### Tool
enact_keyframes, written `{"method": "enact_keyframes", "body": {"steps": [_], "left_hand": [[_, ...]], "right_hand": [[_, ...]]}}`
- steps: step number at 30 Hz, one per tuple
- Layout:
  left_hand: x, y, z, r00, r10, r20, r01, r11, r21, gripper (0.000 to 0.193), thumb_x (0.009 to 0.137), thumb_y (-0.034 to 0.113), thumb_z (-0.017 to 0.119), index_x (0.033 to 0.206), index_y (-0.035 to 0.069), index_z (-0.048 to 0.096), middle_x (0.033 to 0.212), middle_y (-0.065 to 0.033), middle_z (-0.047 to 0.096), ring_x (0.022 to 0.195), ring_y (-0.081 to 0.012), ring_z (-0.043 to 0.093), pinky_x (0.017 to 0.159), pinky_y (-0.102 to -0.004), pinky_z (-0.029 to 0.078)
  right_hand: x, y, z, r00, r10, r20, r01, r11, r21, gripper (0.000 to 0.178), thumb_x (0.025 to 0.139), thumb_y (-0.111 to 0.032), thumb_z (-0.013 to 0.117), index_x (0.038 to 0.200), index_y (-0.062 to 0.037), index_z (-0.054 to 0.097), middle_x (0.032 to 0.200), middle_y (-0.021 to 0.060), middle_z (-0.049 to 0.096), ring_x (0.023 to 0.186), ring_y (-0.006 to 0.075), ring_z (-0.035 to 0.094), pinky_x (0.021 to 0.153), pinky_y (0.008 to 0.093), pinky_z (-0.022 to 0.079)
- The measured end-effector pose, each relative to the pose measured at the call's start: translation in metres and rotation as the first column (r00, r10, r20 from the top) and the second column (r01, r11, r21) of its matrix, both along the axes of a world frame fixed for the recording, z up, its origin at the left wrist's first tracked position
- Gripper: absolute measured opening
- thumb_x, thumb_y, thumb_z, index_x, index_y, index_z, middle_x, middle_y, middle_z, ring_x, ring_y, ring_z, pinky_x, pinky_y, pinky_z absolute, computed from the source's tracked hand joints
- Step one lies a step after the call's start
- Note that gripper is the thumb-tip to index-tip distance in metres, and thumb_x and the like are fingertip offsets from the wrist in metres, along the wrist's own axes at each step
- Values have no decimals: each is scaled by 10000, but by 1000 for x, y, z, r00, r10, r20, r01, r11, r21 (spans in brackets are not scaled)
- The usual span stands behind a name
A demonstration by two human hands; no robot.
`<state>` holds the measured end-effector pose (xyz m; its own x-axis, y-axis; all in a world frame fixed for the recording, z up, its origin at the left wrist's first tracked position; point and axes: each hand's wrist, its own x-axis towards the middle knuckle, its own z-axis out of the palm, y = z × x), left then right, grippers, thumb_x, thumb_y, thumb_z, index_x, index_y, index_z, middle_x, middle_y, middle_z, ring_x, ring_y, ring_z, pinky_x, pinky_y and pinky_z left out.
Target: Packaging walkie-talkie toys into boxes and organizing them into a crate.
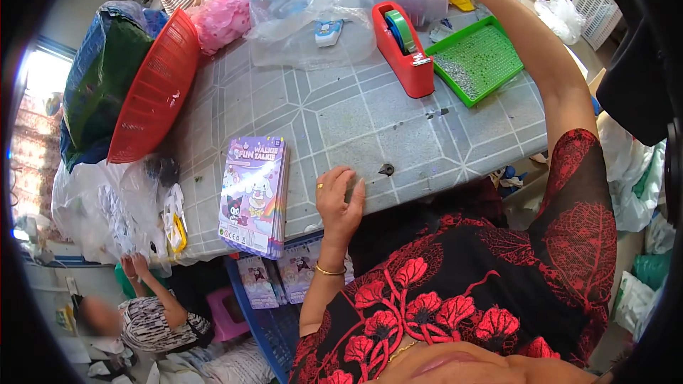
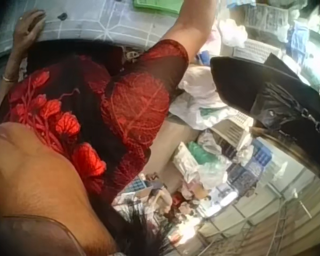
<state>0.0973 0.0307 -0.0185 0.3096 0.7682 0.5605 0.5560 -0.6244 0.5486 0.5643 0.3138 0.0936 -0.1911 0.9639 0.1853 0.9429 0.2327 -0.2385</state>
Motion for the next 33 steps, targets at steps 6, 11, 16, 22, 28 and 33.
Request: {"method": "enact_keyframes", "body": {"steps": [6, 11, 16, 22, 28, 33], "left_hand": [[0, 0, -2, 999, 9, 50, -6, 999, -51, 213, 777, 82, 708, 959, 3, 631, 1010, -143, 637, 927, -319, 578, 820, -392, 463], [6, 0, -1, 1000, -10, 23, 10, 1000, 13, 205, 772, 75, 699, 952, 7, 626, 998, -145, 629, 910, -326, 571, 803, -394, 464], [3, -2, -3, 1000, 12, 16, -12, 1000, 20, 205, 765, 74, 698, 943, 11, 617, 989, -138, 628, 904, -328, 569, 794, -397, 462], [-7, -3, -5, 998, 42, 55, -43, 999, 15, 201, 764, 78, 698, 932, 13, 609, 980, -131, 626, 894, -326, 570, 781, -396, 460], [-3, -1, -5, 997, 23, 68, -25, 999, 38, 203, 763, 90, 704, 932, 21, 613, 981, -130, 625, 889, -328, 569, 782, -396, 460], [-3, -4, -10, 997, 52, 57, -53, 998, 31, 180, 764, 89, 696, 914, 28, 618, 961, -130, 623, 897, -329, 572, 791, -404, 460]], "right_hand": [[7, 17, 10, 993, -40, -115, 38, 999, -16, 372, 849, -333, 599, 1068, -42, 675, 1033, 135, 693, 973, 278, 637, 874, 384, 481], [20, 29, 14, 972, 33, 231, -82, 975, 206, 251, 857, -209, 512, 979, -39, 650, 1018, 172, 661, 971, 305, 619, 860, 406, 466], [16, 27, 26, 950, -313, -19, 239, 683, 690, 205, 844, -210, 493, 963, -98, 617, 975, 163, 642, 985, 323, 610, 788, 444, 498], [-85, -48, 102, 965, -151, 214, -170, 260, 951, 71, 915, -68, 515, 890, -47, 578, 838, 110, 580, 762, 332, 576, 627, 358, 489], [-212, -179, 23, 745, 522, 416, -626, 332, 705, 267, 771, -40, 595, 1029, -106, 625, 991, 78, 655, 862, 242, 641, 652, 361, 497], [-255, -219, -36, 587, 804, 95, -802, 593, -71, 215, 919, -280, 529, 1024, -101, 587, 905, 81, 588, 863, 276, 612, 731, 412, 494]]}}
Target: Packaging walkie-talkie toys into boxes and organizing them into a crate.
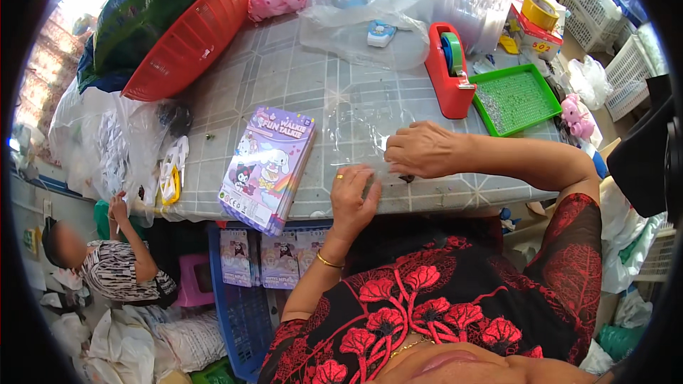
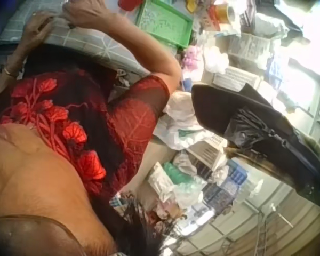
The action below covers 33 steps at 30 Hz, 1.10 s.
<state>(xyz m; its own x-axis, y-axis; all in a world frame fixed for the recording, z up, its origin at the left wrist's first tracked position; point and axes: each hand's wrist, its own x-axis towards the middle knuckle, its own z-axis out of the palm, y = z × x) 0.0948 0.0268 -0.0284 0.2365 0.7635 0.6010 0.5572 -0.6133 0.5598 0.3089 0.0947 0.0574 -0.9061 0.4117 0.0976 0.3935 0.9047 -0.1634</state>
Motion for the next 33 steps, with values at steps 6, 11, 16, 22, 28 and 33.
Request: {"method": "enact_keyframes", "body": {"steps": [6, 11, 16, 22, 28, 33], "left_hand": [[2, -2, 6, 1000, 11, -5, -11, 1000, -10, 161, 757, 80, 692, 886, 15, 621, 951, -141, 624, 889, -329, 579, 791, -406, 460], [-5, -2, 3, 996, 64, 69, -64, 998, 1, 145, 739, 53, 701, 845, 11, 611, 901, -150, 623, 831, -325, 586, 732, -396, 467], [9, 3, 0, 988, 21, 154, -24, 1000, 12, 156, 732, -5, 708, 748, 14, 553, 846, -157, 629, 792, -318, 605, 675, -375, 477], [-8, -2, -4, 924, 298, 240, -311, 950, 17, 272, 717, 53, 743, 883, 13, 532, 984, -184, 528, 845, -339, 537, 739, -382, 458], [-3, -6, -4, 900, 323, 294, -329, 944, -29, 482, 719, 67, 743, 1099, 3, 455, 1145, -223, 446, 1060, -350, 455, 912, -433, 392], [-5, -7, -2, 909, 339, 243, -344, 939, -23, 621, 714, 98, 741, 1241, -5, 429, 1306, -237, 365, 1186, -379, 408, 1008, -456, 343]], "right_hand": [[2, 154, -15, 982, -170, 86, 182, 969, -165, 312, 897, -280, 479, 925, -18, 646, 946, 182, 660, 872, 391, 629, 754, 482, 498], [-16, 260, -14, 629, -773, 84, 763, 634, 128, 351, 890, -231, 504, 1206, -111, 601, 1129, 175, 646, 1058, 363, 614, 899, 461, 481], [61, 350, -44, 502, -848, 171, 829, 528, 185, 611, 934, -537, 459, 1272, -37, 550, 1160, 186, 642, 1021, 335, 636, 825, 384, 519], [-30, 315, -47, 678, -735, -9, 732, 677, -78, 700, 696, -461, 659, 1215, 2, 581, 1270, 276, 543, 1162, 375, 549, 973, 429, 450], [-17, 208, 9, 704, -710, 27, 678, 660, -326, 673, 723, -379, 661, 1281, -25, 536, 1235, 203, 565, 1018, 307, 591, 778, 391, 513], [6, 102, 43, 705, -704, -81, 433, 518, -737, 598, 782, -339, 601, 1285, -23, 533, 1236, 122, 550, 902, 211, 587, 636, 298, 487]]}}
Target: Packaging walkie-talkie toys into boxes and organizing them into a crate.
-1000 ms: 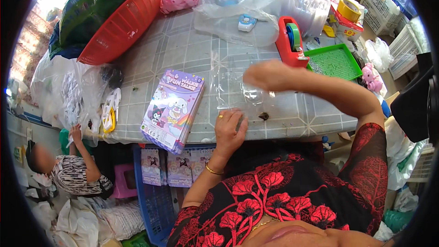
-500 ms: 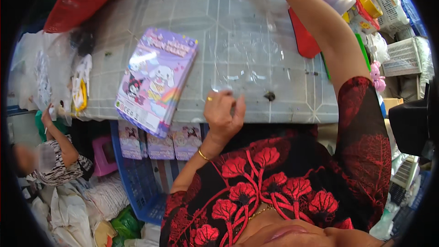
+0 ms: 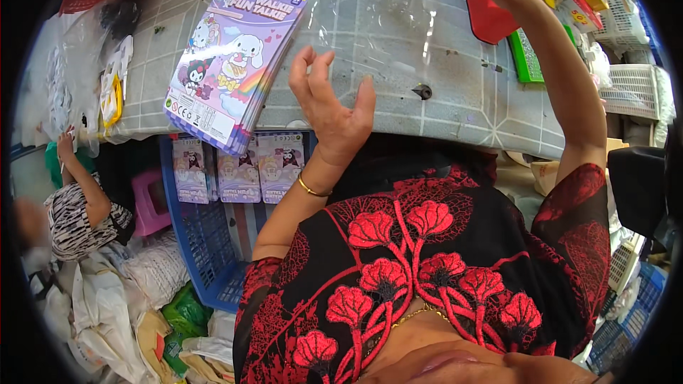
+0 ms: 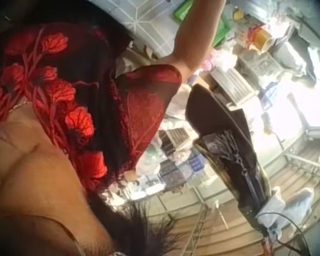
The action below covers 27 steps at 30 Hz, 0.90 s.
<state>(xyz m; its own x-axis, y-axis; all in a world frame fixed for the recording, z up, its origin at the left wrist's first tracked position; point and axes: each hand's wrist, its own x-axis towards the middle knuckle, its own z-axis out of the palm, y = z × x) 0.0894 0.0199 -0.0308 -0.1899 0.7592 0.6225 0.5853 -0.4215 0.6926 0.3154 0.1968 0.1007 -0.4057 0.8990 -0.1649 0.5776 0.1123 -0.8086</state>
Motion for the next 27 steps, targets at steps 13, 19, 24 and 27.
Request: {"method": "enact_keyframes", "body": {"steps": [13, 19, 24, 27], "left_hand": [[4, -1, 21, 992, -70, -107, 86, 984, 156, 496, 797, 237, 713, 1195, 12, 519, 1146, -182, 567, 1054, -333, 535, 910, -413, 399], [26, 15, 27, 915, -358, -185, 335, 931, -145, 408, 800, 236, 725, 1112, 13, 586, 1078, -169, 616, 897, -315, 603, 813, -378, 471], [15, 13, 30, 883, -232, -408, 259, 966, 11, 391, 749, 212, 737, 1064, 21, 605, 1090, -171, 598, 995, -346, 573, 876, -434, 441], [-10, 51, 39, 850, 172, -499, -62, 972, 229, 410, 750, 242, 722, 1081, 28, 608, 1090, -173, 577, 983, -352, 547, 833, -453, 442]], "right_hand": [[24, -67, -24, 856, -187, -482, -91, 863, -497, 444, 958, -363, 474, 1206, 0, 536, 1032, 151, 657, 889, 228, 678, 530, 228, 459], [-9, -106, -41, 953, -188, -236, 125, 958, -257, 689, 898, -518, 529, 1337, 5, 440, 1013, 122, 628, 832, 194, 615, 541, 286, 492], [0, -94, -52, 989, -14, 149, -16, 979, 202, 593, 927, -450, 478, 1351, -36, 441, 1034, 186, 630, 914, 328, 618, 813, 418, 472], [7, -87, -57, 968, -59, 244, -29, 940, 340, 508, 940, -389, 454, 1271, -8, 515, 1059, 252, 618, 995, 400, 596, 888, 441, 439]]}}
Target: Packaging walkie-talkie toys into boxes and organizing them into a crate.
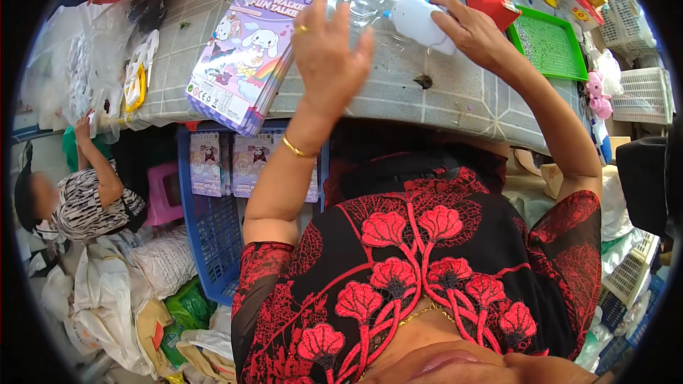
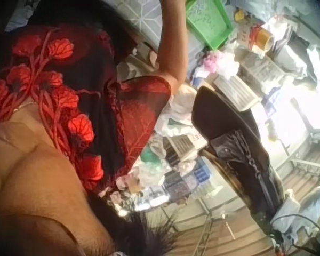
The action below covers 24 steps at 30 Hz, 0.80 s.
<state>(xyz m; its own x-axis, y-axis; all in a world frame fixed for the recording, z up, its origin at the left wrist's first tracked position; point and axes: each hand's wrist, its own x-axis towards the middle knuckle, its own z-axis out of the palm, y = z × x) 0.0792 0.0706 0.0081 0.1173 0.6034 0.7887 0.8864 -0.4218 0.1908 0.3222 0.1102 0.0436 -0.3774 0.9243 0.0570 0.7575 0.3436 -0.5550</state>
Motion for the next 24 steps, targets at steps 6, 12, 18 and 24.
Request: {"method": "enact_keyframes", "body": {"steps": [6, 12, 18, 24], "left_hand": [[-9, 7, -19, 916, -99, 388, 267, 874, -406, 331, 783, 217, 724, 1017, 10, 615, 854, -112, 590, 713, -256, 584, 665, -369, 481], [17, -28, -37, 657, -82, 749, 468, 824, -320, 249, 766, 72, 734, 978, -1, 626, 802, -52, 535, 598, -114, 503, 553, -248, 430], [27, -31, -37, 581, -70, 811, 509, 809, -295, 202, 785, 45, 713, 960, -6, 625, 806, -46, 549, 613, -96, 517, 550, -240, 437], [29, -31, -30, 591, -83, 802, 501, 817, -284, 147, 808, 19, 674, 943, -2, 619, 786, -51, 548, 611, -112, 521, 563, -251, 443]], "right_hand": [[15, 4, 5, 845, -286, -451, 3, 846, -533, 448, 958, -373, 516, 1271, -54, 557, 789, -12, 530, 611, 61, 422, 501, 220, 312], [-6, -7, 11, 706, -397, -587, -16, 819, -573, 478, 946, -353, 560, 1280, -16, 503, 935, 67, 624, 758, 123, 605, 589, 245, 492], [-41, -1, -12, 802, -422, -422, 119, 806, -580, 606, 910, -371, 627, 1269, 70, 420, 845, 137, 651, 657, 146, 633, 525, 255, 518], [-36, 24, -29, 987, -42, 153, 45, 999, -16, 428, 900, -406, 590, 920, 21, 619, 687, 192, 629, 645, 291, 632, 596, 418, 490]]}}
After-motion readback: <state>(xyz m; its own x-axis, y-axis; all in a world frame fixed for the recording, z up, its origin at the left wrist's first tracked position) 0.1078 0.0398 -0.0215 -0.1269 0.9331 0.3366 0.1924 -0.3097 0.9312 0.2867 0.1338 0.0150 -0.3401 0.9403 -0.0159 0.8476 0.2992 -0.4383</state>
